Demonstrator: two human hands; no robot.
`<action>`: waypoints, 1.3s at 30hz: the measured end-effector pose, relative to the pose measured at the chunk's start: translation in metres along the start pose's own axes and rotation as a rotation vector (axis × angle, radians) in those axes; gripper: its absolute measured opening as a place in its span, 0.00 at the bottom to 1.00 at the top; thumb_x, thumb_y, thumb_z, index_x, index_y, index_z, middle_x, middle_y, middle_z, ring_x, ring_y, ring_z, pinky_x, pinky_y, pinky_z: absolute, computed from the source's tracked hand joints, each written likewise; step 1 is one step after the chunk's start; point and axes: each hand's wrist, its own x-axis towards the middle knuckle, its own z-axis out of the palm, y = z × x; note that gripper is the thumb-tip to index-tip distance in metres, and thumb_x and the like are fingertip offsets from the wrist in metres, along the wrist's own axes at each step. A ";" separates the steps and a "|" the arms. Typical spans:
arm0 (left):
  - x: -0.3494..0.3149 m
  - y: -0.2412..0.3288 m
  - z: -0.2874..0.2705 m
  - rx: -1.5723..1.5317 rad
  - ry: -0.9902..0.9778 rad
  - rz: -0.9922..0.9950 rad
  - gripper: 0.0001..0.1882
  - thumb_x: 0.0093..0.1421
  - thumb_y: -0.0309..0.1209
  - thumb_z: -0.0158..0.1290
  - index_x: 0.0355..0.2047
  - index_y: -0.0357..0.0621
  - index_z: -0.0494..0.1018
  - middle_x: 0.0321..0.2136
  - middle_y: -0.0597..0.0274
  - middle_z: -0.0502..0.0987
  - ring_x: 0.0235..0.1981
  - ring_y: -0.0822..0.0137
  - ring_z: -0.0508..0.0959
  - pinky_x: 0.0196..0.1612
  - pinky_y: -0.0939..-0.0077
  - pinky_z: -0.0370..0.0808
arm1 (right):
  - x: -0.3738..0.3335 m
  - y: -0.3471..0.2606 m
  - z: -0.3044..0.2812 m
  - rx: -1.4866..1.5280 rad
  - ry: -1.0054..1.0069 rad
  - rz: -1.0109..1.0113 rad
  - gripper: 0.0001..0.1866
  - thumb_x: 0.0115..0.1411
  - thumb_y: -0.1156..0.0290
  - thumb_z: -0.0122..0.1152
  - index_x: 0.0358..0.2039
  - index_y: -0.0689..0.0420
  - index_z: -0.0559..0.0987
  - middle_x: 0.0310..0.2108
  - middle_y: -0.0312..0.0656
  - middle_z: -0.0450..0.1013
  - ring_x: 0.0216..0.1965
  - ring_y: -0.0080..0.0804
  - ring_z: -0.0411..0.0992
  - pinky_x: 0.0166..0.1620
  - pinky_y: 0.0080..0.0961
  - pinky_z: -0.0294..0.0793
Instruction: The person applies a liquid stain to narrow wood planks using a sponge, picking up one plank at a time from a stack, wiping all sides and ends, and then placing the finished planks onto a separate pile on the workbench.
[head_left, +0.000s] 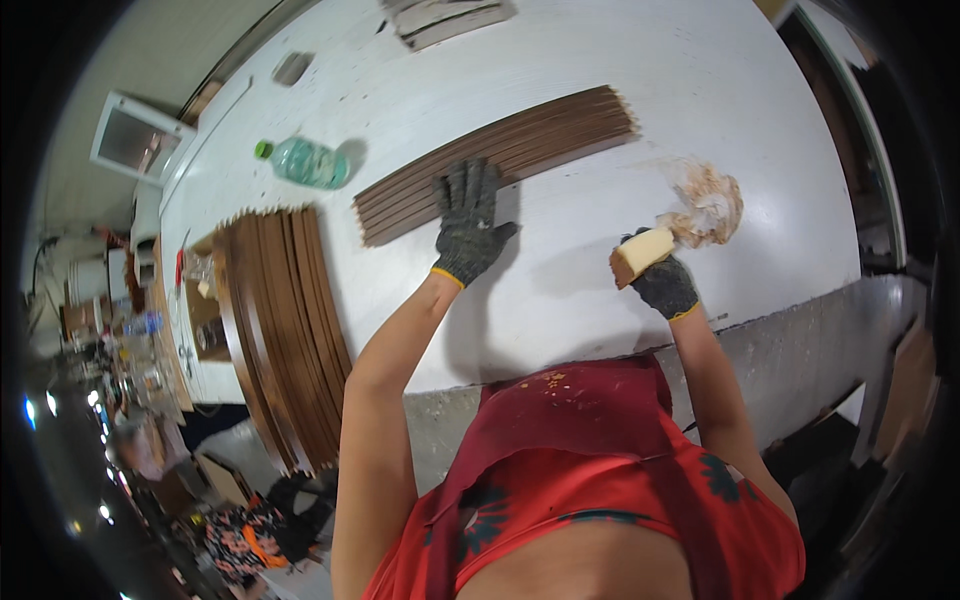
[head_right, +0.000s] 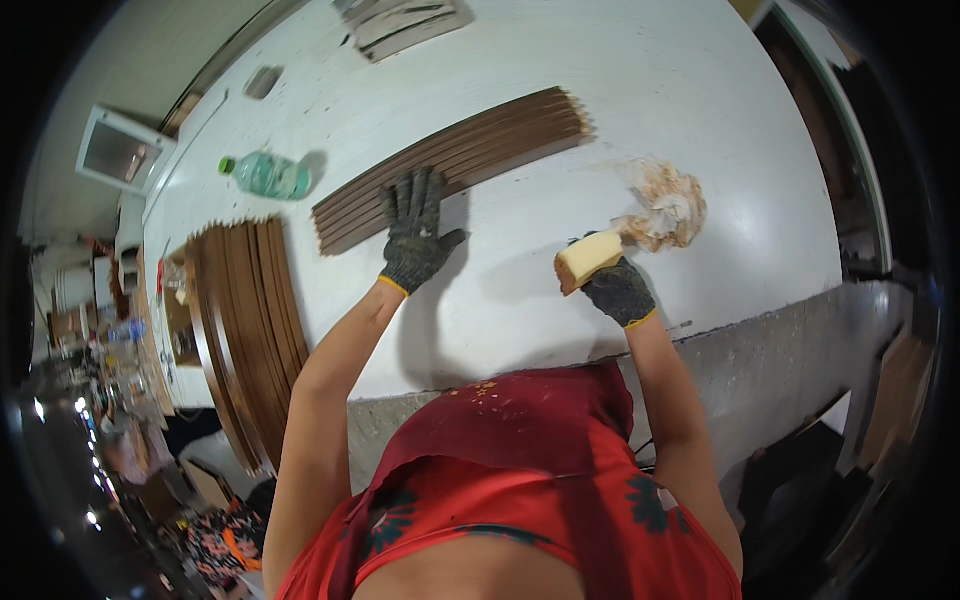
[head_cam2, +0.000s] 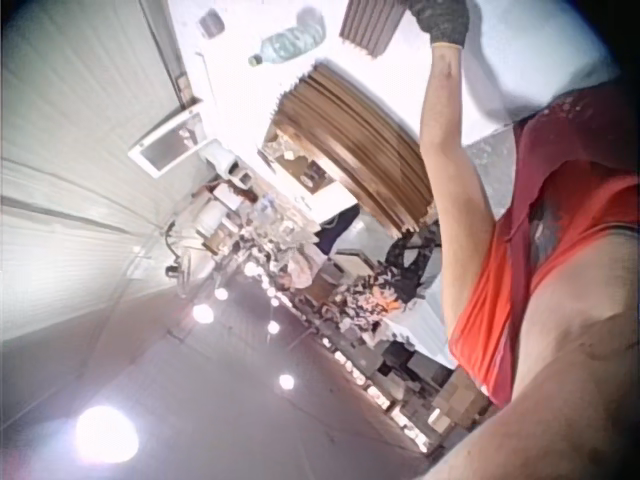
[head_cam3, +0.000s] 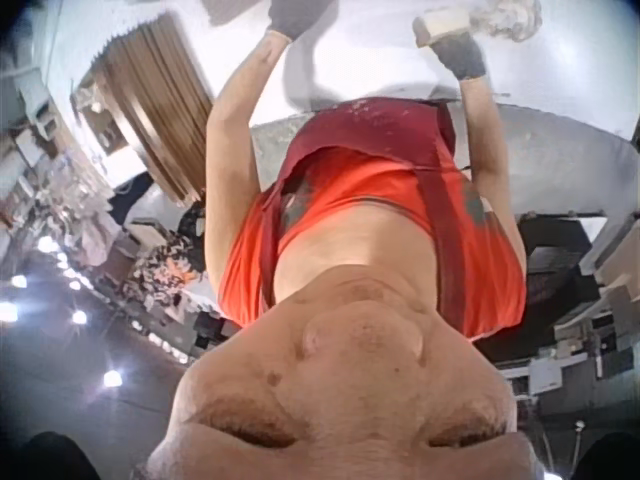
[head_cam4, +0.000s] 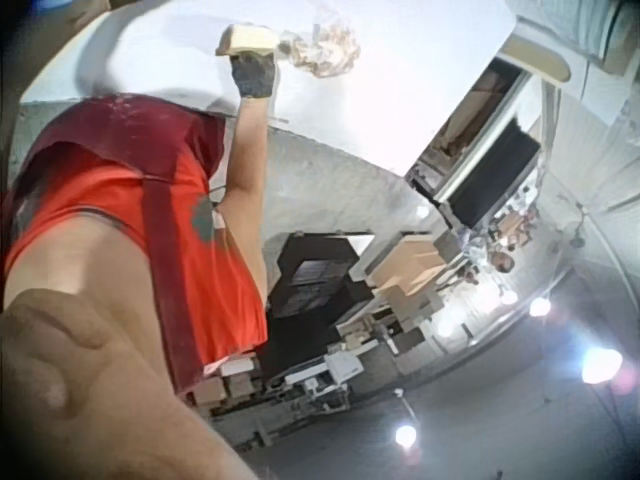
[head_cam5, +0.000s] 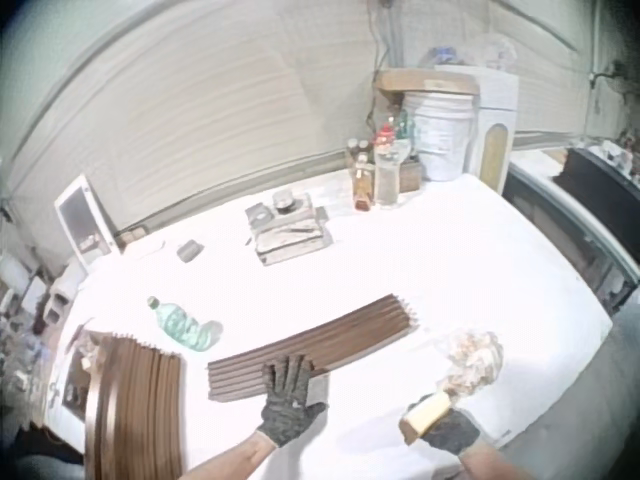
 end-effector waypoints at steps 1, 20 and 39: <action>0.001 0.000 0.004 -0.006 -0.013 0.000 0.48 0.44 0.42 0.59 0.60 0.40 0.47 0.61 0.47 0.48 0.62 0.45 0.43 0.61 0.47 0.34 | 0.002 -0.003 -0.005 -0.746 0.041 -0.231 0.23 0.50 0.72 0.59 0.49 0.54 0.68 0.46 0.40 0.68 0.50 0.36 0.64 0.53 0.29 0.63; 0.003 -0.006 0.020 0.010 0.222 0.059 0.29 0.46 0.22 0.52 0.52 0.49 0.64 0.49 0.54 0.64 0.51 0.51 0.62 0.53 0.55 0.56 | 0.008 0.020 -0.003 -0.183 -0.028 0.073 0.30 0.51 0.70 0.61 0.54 0.56 0.62 0.51 0.41 0.64 0.54 0.32 0.62 0.56 0.28 0.60; 0.067 0.034 0.014 -0.058 -0.315 0.022 0.21 0.52 0.36 0.51 0.48 0.54 0.67 0.40 0.53 0.71 0.40 0.53 0.72 0.43 0.59 0.69 | 0.007 0.009 0.003 0.967 0.036 0.163 0.25 0.54 0.71 0.58 0.51 0.56 0.62 0.48 0.38 0.64 0.49 0.30 0.64 0.53 0.26 0.62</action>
